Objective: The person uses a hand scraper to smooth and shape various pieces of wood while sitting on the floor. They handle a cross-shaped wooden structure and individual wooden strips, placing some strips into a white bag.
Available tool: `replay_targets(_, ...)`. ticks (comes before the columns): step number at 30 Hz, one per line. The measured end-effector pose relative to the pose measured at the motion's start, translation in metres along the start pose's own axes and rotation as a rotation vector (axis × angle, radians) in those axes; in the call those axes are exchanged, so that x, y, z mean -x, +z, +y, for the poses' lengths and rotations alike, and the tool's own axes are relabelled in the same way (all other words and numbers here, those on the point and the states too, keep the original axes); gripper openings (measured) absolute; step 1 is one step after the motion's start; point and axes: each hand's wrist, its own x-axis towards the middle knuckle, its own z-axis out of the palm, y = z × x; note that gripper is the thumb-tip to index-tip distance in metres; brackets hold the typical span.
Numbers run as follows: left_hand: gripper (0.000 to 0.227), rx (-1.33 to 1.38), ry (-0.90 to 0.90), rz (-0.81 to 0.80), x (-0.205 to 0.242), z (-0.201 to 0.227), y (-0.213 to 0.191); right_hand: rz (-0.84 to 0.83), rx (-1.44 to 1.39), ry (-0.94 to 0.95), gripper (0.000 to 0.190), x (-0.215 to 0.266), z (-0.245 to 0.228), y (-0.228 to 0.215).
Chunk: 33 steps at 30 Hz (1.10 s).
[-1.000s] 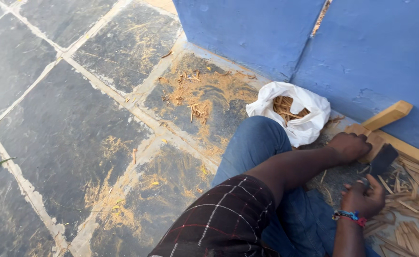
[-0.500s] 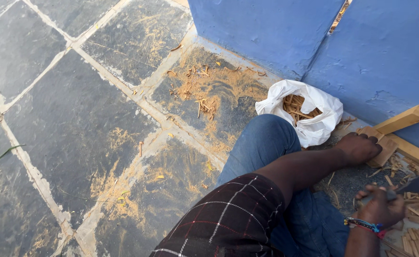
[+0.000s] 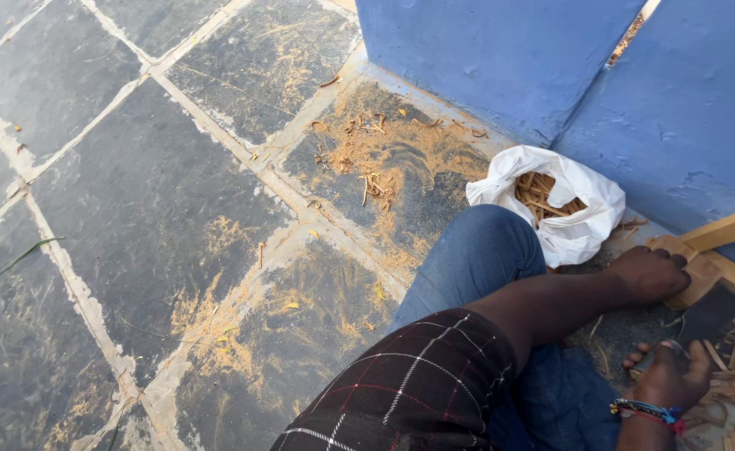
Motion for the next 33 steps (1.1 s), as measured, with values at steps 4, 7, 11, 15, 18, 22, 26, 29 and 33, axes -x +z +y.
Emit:
replay_targets(4,0.021,0.037,-0.032,0.038,-0.001,0.007,0.008,-0.087,-0.122,-0.007,0.071,-0.007,0.012,-0.014)
replay_targets(7,0.020,0.036,-0.033,0.064,-0.008,-0.008,0.012,-0.120,-0.187,0.018,0.071,-0.022,0.017,-0.007)
replay_targets(11,0.023,0.132,-0.068,-0.107,-0.015,-0.004,0.030,-0.163,-0.214,0.137,0.056,-0.017,0.034,-0.023)
replay_targets(15,0.026,0.125,-0.093,-0.124,-0.029,-0.015,0.036,-0.153,-0.198,0.230,0.062,-0.015,0.040,-0.015)
replay_targets(18,0.028,0.089,-0.107,-0.150,-0.020,-0.025,0.026,0.079,0.018,0.246,0.058,0.008,0.033,0.001)
replay_targets(22,0.028,0.103,-0.050,-0.102,-0.012,-0.027,0.009,0.077,-0.056,0.263,0.054,0.037,0.001,0.011)
replay_targets(26,0.026,0.105,-0.054,-0.082,-0.008,-0.028,-0.006,0.055,-0.042,0.287,0.053,0.052,-0.023,0.026)
replay_targets(29,0.028,0.141,-0.032,-0.076,-0.004,-0.026,-0.010,0.038,0.037,0.320,0.052,0.060,-0.034,0.034)
replay_targets(33,0.037,0.149,-0.029,-0.082,-0.001,-0.026,-0.015,0.014,0.053,0.289,0.050,0.063,-0.045,0.040)
